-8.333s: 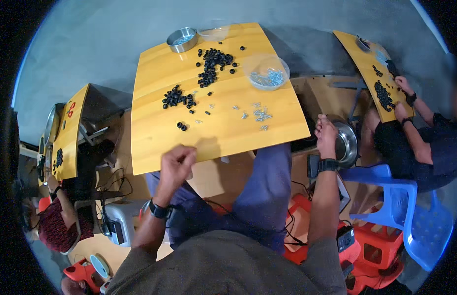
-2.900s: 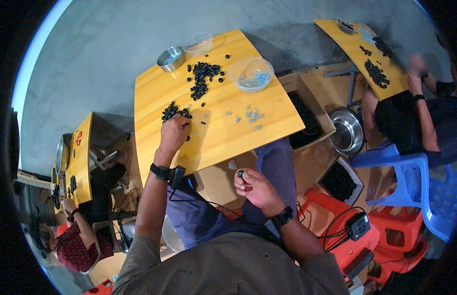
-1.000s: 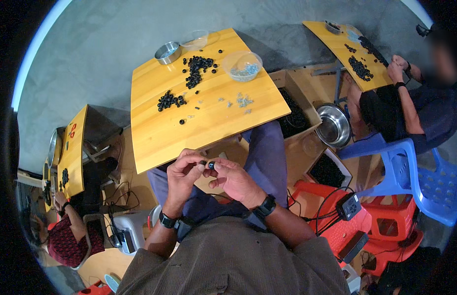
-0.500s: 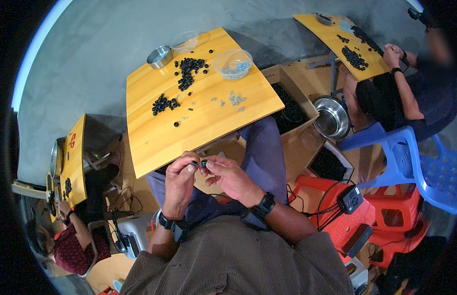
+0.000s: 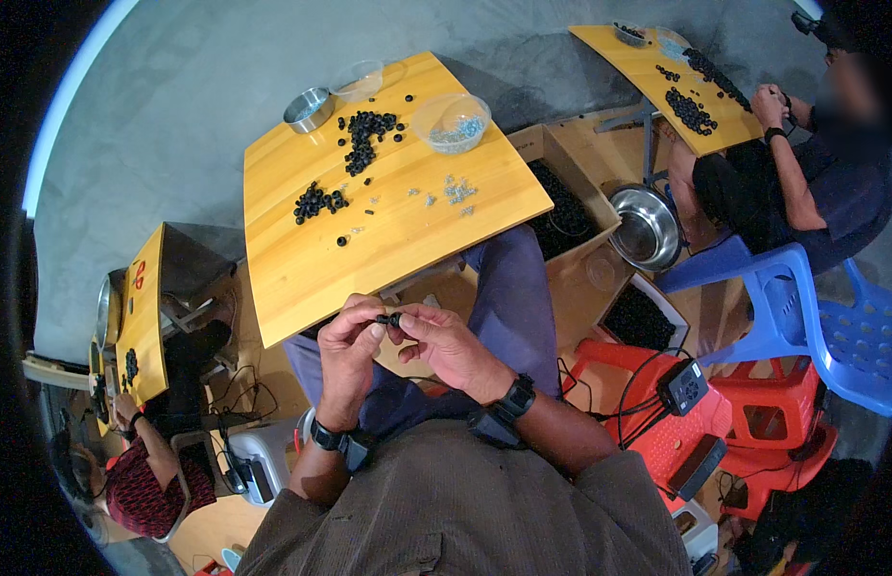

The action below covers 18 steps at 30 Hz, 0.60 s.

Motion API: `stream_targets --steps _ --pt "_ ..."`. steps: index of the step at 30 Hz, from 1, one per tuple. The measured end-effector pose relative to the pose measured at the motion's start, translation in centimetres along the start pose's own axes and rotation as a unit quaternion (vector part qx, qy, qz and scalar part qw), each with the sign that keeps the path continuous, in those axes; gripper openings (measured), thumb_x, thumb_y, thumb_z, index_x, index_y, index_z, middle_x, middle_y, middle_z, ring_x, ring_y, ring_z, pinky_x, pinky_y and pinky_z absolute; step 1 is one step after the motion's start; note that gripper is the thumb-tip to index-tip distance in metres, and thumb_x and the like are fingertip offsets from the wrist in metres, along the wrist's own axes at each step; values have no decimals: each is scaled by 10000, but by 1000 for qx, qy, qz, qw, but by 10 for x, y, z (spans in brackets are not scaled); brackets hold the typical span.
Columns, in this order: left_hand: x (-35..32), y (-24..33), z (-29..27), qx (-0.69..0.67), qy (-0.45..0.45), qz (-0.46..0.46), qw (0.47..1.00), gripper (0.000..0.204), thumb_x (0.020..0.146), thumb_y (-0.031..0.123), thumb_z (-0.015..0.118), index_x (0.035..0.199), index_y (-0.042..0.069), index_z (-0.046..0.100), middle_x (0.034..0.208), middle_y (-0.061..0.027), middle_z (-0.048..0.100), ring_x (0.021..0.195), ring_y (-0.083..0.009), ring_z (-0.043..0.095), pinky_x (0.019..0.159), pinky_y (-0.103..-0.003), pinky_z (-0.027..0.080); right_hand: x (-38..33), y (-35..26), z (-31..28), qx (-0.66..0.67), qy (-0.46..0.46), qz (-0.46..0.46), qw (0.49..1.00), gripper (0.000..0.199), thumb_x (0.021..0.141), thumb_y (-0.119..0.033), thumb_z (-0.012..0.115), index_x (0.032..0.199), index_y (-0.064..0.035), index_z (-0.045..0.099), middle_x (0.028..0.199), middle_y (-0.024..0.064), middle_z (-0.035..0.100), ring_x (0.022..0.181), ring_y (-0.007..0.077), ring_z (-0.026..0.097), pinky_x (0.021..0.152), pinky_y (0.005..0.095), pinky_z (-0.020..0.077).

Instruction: Assembling small metal components into plastic caps at a table.

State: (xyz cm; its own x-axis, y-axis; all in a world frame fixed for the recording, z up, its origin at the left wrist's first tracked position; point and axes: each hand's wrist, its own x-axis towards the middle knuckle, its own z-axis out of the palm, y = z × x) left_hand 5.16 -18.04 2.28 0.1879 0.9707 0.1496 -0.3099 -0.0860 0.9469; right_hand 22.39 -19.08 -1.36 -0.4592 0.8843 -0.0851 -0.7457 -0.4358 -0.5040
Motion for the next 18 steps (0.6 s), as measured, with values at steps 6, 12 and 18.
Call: stream_targets --steps 6,12,18 --pt "-1 -4 -4 52 -5 15 999 222 852 -32 748 1070 13 738 1063 -80 634 1026 -176 583 930 -309 455 0 1 -1 1 0 0 1000 237 1008 -248 629 1180 -105 704 1014 -16 677 965 96 617 759 298 542" --pt "1 -5 -9 154 -40 76 984 204 888 -30 710 1089 -3 703 1078 -102 593 883 -178 633 786 -302 533 -1 1 0 2 8 5 1000 242 1007 -245 630 1187 -98 700 1013 -18 673 962 97 615 758 296 544" --pt "3 7 1 214 -16 80 973 217 822 -1 763 1032 47 736 1011 -88 649 961 -202 615 870 -323 479 -1 1 -2 2 2 5 1000 262 1009 -255 626 1198 -84 688 1021 -8 669 961 104 617 760 289 537"
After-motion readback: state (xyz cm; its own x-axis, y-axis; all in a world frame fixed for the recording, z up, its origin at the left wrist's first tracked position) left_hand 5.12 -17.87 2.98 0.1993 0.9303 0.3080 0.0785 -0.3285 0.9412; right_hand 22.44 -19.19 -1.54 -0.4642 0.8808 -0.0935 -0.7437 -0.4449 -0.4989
